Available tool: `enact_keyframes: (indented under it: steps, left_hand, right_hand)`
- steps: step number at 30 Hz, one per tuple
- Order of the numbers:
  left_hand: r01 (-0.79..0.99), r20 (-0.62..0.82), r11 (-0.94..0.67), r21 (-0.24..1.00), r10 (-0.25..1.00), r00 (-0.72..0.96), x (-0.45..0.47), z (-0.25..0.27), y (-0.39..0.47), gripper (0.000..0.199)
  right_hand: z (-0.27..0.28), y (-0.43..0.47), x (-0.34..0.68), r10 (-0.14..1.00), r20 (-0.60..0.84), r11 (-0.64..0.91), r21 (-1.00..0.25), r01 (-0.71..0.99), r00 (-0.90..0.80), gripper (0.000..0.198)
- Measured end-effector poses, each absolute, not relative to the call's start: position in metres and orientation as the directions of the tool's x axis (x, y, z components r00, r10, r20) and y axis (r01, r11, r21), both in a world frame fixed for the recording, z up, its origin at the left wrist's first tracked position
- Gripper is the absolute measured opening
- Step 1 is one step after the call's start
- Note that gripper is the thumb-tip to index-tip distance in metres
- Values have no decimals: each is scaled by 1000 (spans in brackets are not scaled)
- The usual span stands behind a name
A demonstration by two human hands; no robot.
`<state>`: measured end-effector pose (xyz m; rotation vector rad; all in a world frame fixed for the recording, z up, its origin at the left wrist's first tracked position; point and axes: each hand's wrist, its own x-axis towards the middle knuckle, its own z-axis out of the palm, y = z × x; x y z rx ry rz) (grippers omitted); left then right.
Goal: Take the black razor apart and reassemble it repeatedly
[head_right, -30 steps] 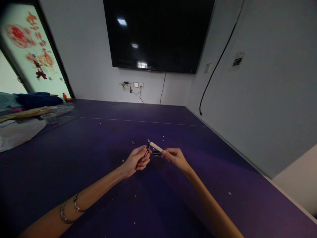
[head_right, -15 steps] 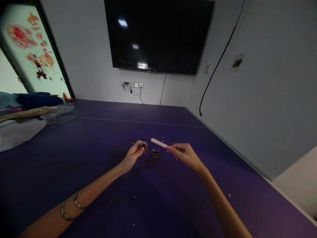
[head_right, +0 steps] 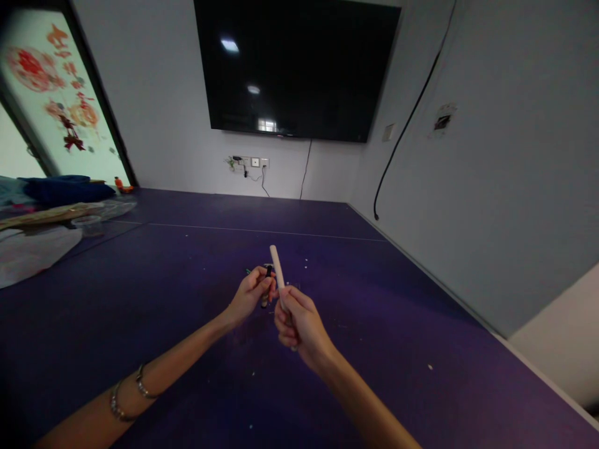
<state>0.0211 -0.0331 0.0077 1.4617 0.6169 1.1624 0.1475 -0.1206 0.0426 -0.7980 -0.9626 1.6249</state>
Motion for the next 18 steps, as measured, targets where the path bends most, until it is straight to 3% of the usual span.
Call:
enact_keyframes:
  steps: [14,18]
  left_hand:
    - [-237,297,-224,945,891,344,25,12,-36,23]
    - [-221,318,-251,943,875,364,24,13,-41,20]
  right_hand:
    - [20,-158,111,927,-200,-364,-674,-643,-316,33]
    - [28,-158,112,946,-155,-312,-665,-679,-284,30]
